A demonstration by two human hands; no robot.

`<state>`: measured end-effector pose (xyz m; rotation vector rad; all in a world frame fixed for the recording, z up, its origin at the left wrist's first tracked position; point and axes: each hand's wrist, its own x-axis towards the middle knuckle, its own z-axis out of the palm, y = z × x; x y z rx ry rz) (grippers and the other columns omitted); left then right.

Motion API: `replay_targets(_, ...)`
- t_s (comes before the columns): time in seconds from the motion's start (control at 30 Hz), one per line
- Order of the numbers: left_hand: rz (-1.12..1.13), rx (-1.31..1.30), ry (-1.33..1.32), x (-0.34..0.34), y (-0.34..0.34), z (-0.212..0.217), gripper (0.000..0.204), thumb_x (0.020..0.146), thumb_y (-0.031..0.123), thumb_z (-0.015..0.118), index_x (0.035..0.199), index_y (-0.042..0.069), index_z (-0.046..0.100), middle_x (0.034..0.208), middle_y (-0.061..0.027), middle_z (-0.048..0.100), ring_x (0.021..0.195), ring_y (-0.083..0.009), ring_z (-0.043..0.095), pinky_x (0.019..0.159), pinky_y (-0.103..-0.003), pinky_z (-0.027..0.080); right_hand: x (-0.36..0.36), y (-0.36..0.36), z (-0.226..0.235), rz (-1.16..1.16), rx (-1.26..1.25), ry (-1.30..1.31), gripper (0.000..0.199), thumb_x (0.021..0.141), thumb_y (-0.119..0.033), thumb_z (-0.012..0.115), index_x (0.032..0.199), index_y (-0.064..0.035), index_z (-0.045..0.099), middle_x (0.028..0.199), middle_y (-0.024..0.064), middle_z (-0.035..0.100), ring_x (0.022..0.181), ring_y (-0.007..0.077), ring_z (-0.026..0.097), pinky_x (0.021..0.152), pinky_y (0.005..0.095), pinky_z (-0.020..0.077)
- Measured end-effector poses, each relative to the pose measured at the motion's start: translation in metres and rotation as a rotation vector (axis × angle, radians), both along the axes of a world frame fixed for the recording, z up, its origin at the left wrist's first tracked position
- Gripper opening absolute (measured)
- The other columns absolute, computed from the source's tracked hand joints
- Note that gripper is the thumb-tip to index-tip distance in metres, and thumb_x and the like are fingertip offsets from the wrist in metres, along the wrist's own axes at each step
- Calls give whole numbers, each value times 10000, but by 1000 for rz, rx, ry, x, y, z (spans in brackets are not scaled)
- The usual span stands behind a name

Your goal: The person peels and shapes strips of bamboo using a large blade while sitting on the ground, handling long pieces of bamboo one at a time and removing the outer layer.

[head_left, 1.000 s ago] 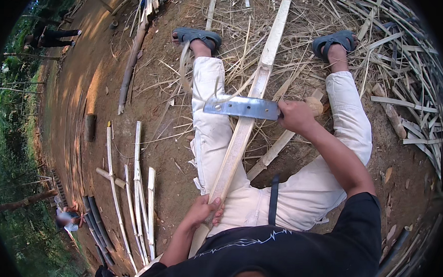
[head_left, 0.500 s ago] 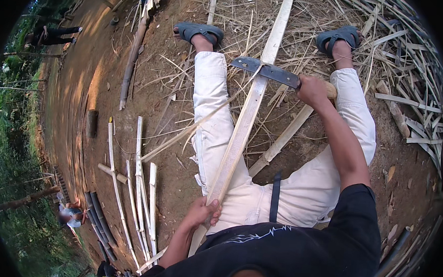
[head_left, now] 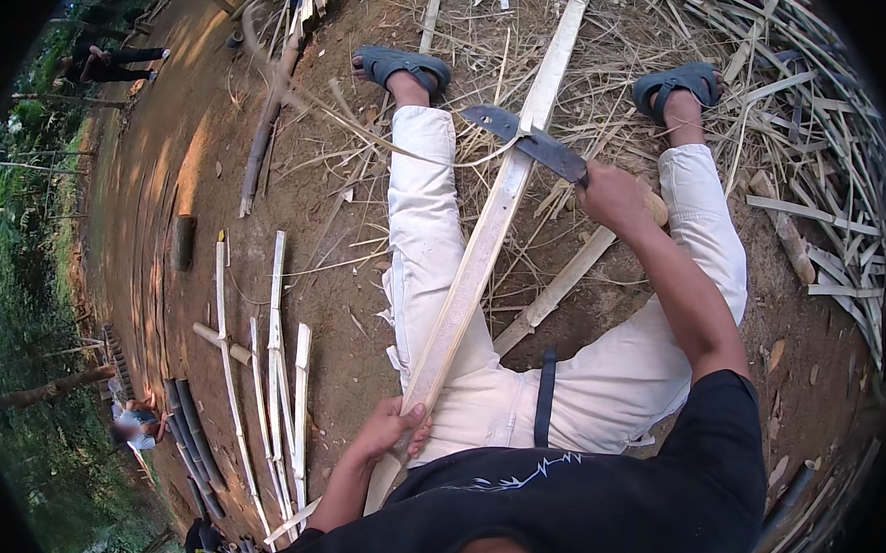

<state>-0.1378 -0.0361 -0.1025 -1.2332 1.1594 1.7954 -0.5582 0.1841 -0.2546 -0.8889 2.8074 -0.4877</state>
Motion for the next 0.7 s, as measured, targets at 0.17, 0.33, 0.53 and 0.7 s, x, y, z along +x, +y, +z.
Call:
replay_targets(0.17, -11, 1, -59, 25, -2, -11, 300, 1034, 283, 553, 944, -2, 546, 662, -43, 523, 529, -155, 509, 493, -311, 445, 34, 4, -18, 522, -99, 221, 211, 736, -190, 670, 881, -48, 617, 784, 143, 698, 738, 340, 705, 716, 444, 571)
replay_targets(0.33, 8, -23, -50, 48, -20, 13, 288, 1038, 276, 544, 949, 2, 549, 676, -40, 531, 538, -154, 513, 511, -309, 446, -40, 6, -6, -75, 81, 6, 175, 833, -178, 620, 899, -22, 665, 873, 219, 709, 838, 368, 713, 755, 491, 566)
replay_targets(0.53, -70, -78, -74, 57, -18, 10, 286, 1043, 276, 535, 929, 15, 554, 679, -41, 538, 559, -151, 519, 542, -306, 460, 51, -15, 21, 266, 50, -66, 175, 795, -151, 610, 901, -13, 636, 839, 195, 710, 769, 355, 716, 724, 472, 575)
replay_targets(0.7, -48, -64, -154, 110, -27, 10, 264, 1026, 277, 565, 942, 27, 561, 676, -34, 551, 566, -157, 537, 543, -313, 468, -4, -11, -6, 223, 69, 60, 147, 800, -126, 596, 877, -15, 655, 846, 184, 716, 778, 349, 722, 702, 452, 582)
